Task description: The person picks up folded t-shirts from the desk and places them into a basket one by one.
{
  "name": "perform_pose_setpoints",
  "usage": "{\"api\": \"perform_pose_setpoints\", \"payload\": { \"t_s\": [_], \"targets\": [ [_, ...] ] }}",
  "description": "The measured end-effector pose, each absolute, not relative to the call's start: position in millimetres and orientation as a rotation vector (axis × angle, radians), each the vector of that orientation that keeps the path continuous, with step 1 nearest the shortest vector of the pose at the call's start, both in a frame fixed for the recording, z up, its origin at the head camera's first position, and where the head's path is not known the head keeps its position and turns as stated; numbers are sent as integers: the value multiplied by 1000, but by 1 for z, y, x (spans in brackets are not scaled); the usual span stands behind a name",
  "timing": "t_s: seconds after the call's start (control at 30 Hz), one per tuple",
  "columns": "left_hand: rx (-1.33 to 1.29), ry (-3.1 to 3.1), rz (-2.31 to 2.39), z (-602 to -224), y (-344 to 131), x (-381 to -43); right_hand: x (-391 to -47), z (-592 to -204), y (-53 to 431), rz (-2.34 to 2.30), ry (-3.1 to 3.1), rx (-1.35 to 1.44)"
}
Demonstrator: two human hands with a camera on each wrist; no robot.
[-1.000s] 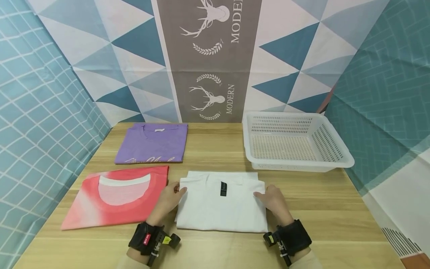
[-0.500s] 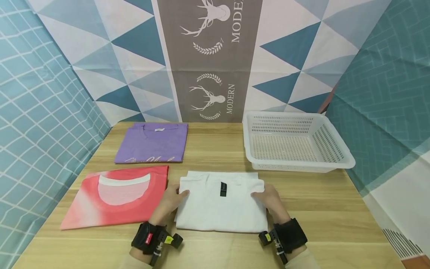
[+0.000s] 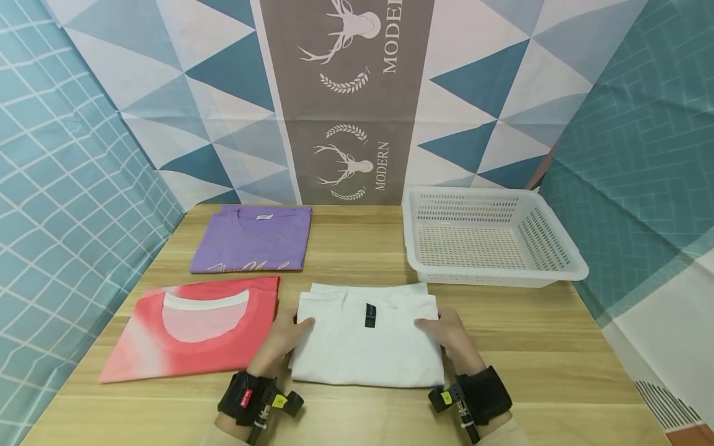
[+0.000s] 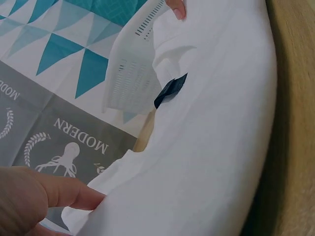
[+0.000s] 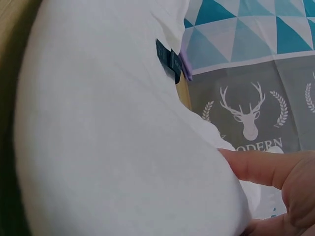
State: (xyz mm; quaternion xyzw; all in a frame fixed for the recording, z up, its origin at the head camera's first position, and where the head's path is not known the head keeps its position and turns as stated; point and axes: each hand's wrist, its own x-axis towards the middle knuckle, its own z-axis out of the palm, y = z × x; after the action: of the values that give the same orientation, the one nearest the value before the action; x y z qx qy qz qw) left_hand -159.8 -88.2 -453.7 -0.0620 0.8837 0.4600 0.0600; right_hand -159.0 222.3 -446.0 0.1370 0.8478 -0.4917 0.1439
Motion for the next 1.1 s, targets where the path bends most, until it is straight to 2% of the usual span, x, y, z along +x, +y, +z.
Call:
{"api": "perform_pose_setpoints", "payload": {
  "t_s": [0.5, 1.1],
  "targets": [
    [-194, 2684, 1415, -444, -81, -155, -154, -439, 221, -1455, 2467, 368],
    [33, 2706, 1490, -407, -78, -131, -132, -407, 230, -1443, 2501, 365]
  ]
}}
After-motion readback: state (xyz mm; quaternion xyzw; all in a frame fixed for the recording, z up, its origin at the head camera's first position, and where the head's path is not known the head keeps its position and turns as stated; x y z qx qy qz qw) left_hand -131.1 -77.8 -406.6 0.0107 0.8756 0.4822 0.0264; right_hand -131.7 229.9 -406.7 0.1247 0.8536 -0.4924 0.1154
